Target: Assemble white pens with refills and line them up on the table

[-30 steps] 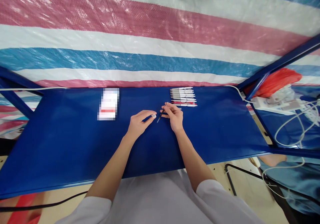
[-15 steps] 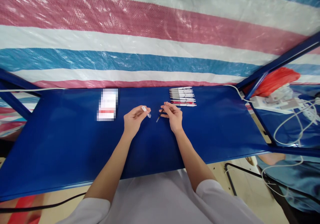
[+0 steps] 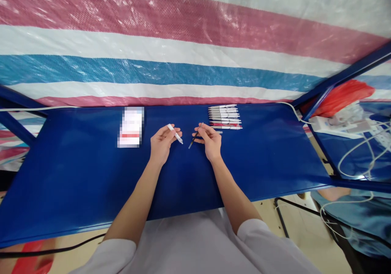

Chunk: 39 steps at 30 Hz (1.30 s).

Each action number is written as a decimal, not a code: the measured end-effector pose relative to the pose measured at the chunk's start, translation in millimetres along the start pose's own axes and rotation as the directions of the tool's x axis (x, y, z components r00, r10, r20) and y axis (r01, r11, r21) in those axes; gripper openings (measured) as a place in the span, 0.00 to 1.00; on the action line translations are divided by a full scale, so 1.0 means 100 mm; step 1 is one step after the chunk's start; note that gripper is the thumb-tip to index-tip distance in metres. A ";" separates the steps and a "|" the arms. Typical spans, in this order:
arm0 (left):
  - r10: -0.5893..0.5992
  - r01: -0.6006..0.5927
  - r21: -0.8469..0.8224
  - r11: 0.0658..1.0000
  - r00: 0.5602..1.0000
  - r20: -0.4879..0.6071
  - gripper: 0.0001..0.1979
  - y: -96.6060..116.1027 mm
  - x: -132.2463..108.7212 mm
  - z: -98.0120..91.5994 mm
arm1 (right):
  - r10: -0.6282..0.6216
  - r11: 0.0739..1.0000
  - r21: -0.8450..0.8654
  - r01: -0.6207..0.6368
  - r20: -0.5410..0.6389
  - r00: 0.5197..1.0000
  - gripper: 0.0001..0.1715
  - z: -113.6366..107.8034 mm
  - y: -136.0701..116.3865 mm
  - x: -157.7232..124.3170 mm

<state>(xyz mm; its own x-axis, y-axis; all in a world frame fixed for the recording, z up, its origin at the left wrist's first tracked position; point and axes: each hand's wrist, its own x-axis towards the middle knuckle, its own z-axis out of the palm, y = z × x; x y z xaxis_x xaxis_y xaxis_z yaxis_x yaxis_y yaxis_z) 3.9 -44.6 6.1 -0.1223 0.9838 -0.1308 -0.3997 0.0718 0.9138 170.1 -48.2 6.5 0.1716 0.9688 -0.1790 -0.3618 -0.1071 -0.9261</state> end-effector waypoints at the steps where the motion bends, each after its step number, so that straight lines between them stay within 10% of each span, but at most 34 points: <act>1: -0.005 0.005 0.004 1.000 1.000 0.007 0.18 0.00 0.00 -0.01 | 0.002 1.000 -0.005 -0.002 0.002 1.000 0.21 0.00 0.00 0.00; 20: -0.073 0.073 0.000 0.997 0.992 0.102 0.17 -0.02 0.00 -0.09 | -0.233 0.972 -0.035 0.232 -0.038 0.972 0.16 0.00 0.03 -0.10; 29: -0.082 0.088 -0.066 0.994 0.993 0.088 0.18 0.10 0.09 0.05 | -0.531 0.760 -0.343 0.552 0.161 0.832 0.11 0.08 -0.03 -0.01; 39: -0.078 0.085 -0.108 0.991 0.995 0.069 0.18 0.01 0.16 0.03 | -0.618 0.659 -0.409 0.631 0.183 0.764 0.11 0.03 0.08 0.07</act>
<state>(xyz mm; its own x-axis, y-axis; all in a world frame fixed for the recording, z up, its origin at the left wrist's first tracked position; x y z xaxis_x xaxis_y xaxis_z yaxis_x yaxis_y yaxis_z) 4.8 -28.5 5.9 -0.0283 0.9842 -0.1747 -0.5044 0.1368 0.8526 165.2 -41.7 -1.4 0.1869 0.8478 0.4964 0.2448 0.4492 -0.8593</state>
